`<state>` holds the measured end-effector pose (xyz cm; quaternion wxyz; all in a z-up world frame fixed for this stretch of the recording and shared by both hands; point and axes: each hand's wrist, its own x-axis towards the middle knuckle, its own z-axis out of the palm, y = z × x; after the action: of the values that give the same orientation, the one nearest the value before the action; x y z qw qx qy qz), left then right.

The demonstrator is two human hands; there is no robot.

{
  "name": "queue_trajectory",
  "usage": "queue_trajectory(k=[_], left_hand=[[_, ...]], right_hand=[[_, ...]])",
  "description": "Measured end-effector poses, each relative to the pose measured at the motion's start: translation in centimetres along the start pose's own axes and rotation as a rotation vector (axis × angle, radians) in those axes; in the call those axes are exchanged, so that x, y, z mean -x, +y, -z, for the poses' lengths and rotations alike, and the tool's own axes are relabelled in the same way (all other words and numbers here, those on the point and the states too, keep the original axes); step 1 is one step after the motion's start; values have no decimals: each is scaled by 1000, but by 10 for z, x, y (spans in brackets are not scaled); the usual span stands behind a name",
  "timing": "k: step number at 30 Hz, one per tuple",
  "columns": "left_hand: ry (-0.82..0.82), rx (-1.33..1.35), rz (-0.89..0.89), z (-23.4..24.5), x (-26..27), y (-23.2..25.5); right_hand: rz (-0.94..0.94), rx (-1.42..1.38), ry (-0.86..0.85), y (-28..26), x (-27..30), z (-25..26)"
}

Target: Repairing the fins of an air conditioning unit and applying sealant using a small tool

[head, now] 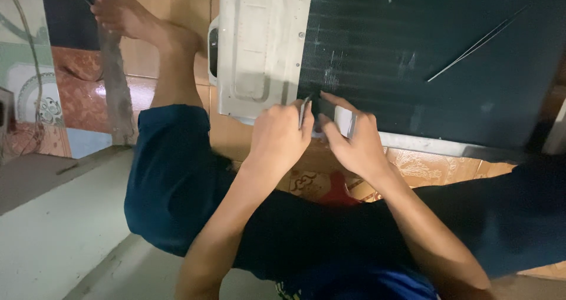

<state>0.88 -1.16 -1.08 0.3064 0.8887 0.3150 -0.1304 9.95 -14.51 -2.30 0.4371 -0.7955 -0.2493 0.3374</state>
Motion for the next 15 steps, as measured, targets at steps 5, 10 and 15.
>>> queue_trajectory(k=[5, 10, 15], left_hand=[[1, -34, 14, -1, -3, 2], [-17, -46, -15, -5, -3, 1], [-40, 20, 0, -6, -3, 0]], right_hand=[[140, 39, -7, 8, -1, 6], [141, 86, -16, 20, 0, 8], [144, 2, -20, 20, 3, 0]])
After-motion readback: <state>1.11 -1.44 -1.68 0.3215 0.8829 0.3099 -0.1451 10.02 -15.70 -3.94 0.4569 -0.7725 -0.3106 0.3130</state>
